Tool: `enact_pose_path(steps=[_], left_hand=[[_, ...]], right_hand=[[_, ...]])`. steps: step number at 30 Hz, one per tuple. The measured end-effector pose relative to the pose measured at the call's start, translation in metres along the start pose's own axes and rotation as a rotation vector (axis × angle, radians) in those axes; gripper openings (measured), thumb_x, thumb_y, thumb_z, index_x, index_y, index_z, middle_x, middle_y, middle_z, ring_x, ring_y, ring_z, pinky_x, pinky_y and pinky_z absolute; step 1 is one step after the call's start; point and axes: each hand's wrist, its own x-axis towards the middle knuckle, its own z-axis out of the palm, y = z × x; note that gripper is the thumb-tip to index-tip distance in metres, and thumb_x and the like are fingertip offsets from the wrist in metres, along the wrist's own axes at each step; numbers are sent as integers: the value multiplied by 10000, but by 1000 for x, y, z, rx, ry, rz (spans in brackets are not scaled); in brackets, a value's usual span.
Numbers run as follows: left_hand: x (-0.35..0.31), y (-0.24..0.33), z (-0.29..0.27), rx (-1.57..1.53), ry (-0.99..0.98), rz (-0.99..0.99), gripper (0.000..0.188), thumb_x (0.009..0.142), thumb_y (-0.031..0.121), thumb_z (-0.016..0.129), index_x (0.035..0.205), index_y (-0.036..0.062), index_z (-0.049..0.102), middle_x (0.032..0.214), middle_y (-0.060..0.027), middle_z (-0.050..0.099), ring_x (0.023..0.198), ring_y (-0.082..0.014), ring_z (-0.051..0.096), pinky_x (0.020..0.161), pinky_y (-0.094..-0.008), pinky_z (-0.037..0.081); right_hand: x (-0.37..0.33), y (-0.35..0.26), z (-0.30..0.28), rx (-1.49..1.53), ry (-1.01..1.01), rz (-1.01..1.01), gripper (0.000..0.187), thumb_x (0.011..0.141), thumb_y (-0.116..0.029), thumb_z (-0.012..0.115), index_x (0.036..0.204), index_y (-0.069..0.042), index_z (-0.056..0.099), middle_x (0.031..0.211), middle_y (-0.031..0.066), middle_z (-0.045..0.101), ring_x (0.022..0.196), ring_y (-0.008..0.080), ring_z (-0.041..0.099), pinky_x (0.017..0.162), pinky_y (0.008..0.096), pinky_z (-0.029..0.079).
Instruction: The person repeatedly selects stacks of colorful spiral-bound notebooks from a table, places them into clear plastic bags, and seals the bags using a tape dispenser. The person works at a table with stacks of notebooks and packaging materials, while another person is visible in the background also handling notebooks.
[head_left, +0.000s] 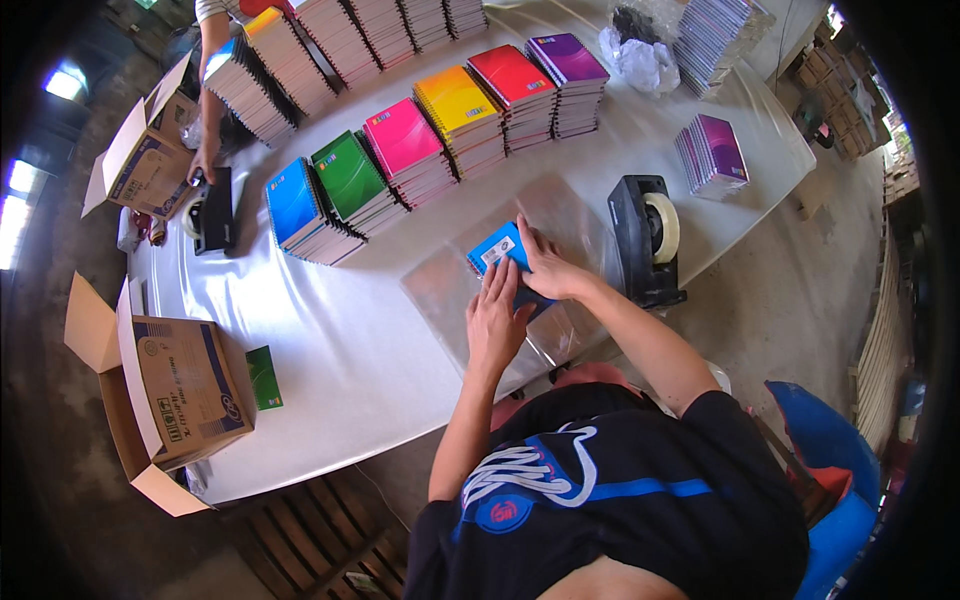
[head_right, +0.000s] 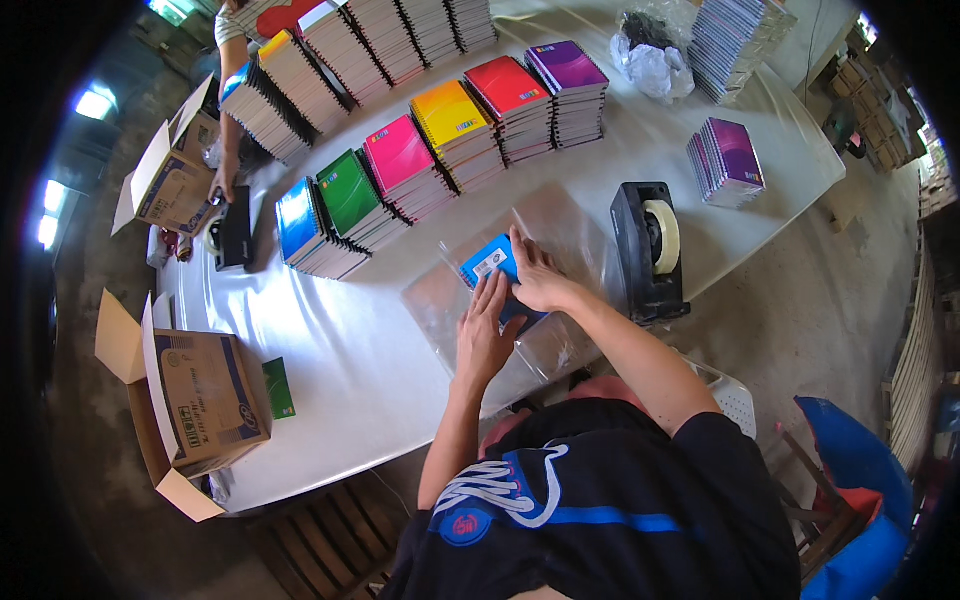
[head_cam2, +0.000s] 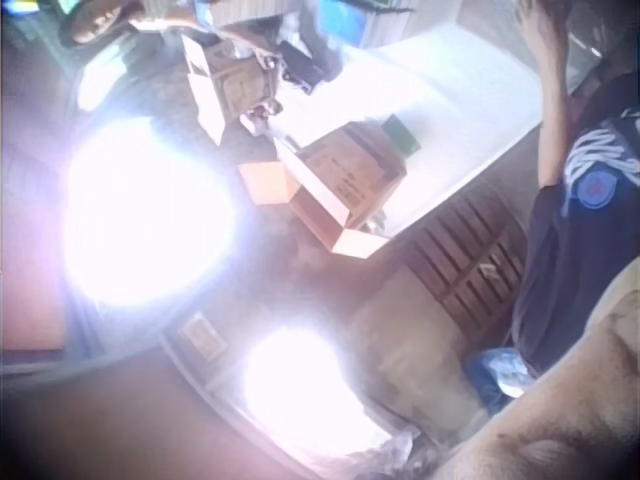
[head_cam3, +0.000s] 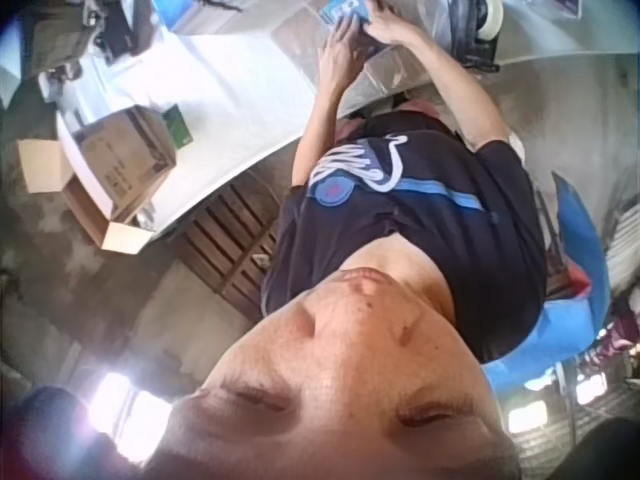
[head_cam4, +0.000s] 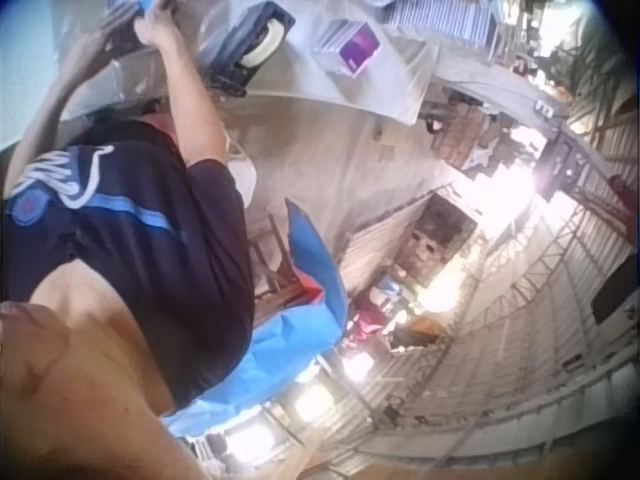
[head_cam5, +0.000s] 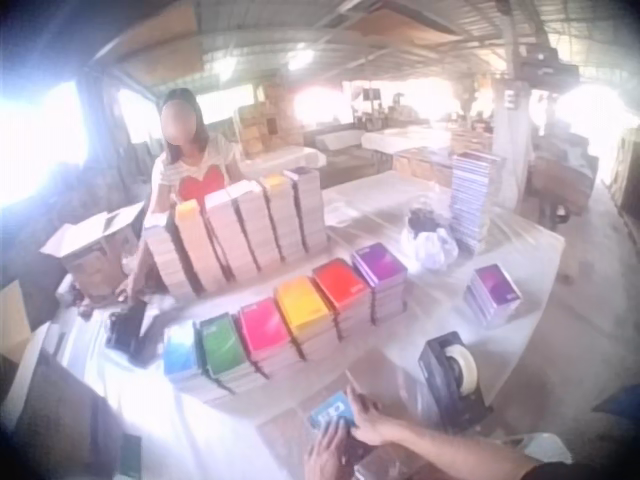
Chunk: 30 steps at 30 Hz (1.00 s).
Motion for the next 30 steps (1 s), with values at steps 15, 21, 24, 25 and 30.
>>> enact_pose_path(steps=[15, 21, 24, 25, 30], left_hand=[[-1, 11, -15, -19, -118, -143, 717, 820, 297, 637, 1436, 158, 297, 1521, 25, 218, 1389, -200, 236, 960, -610, 342], [1, 5, -11, -14, -114, -116, 727, 812, 340, 644, 1432, 159, 309, 1518, 10, 232, 1387, -214, 241, 925, -568, 396], [-1, 1, -8, -41, -93, -97, 730, 810, 335, 648, 1432, 160, 308, 1517, 8, 234, 1388, -213, 239, 911, -562, 409], [0, 1, -9, -48, -94, -91, 730, 809, 333, 648, 1432, 161, 309, 1516, 8, 237, 1388, -212, 239, 909, -561, 410], [1, 5, -16, 16, -149, -118, 726, 811, 322, 651, 1431, 164, 308, 1514, 11, 243, 1391, -204, 231, 893, -569, 418]], right_hand=[[-62, 65, -7, -324, 620, -15, 500, 800, -86, 641, 1276, -14, 507, 1515, 211, 92, 1385, 405, 129, 1117, 419, 185], [-53, 60, -5, 106, 833, 108, 464, 768, -157, 713, 1177, -31, 532, 1175, 206, 545, 1100, 337, 539, 920, 392, 429], [-44, 59, -29, 339, 823, 306, 448, 751, -169, 748, 1122, -34, 537, 890, 104, 622, 777, 235, 616, 706, 348, 495], [-39, 86, -28, 423, 784, 216, 490, 708, -142, 789, 1108, -26, 531, 766, 53, 614, 651, 134, 573, 604, 276, 477], [-46, 79, -45, 592, 841, 161, 381, 681, -98, 810, 984, -10, 596, 703, 6, 587, 617, 58, 517, 565, 194, 428]])
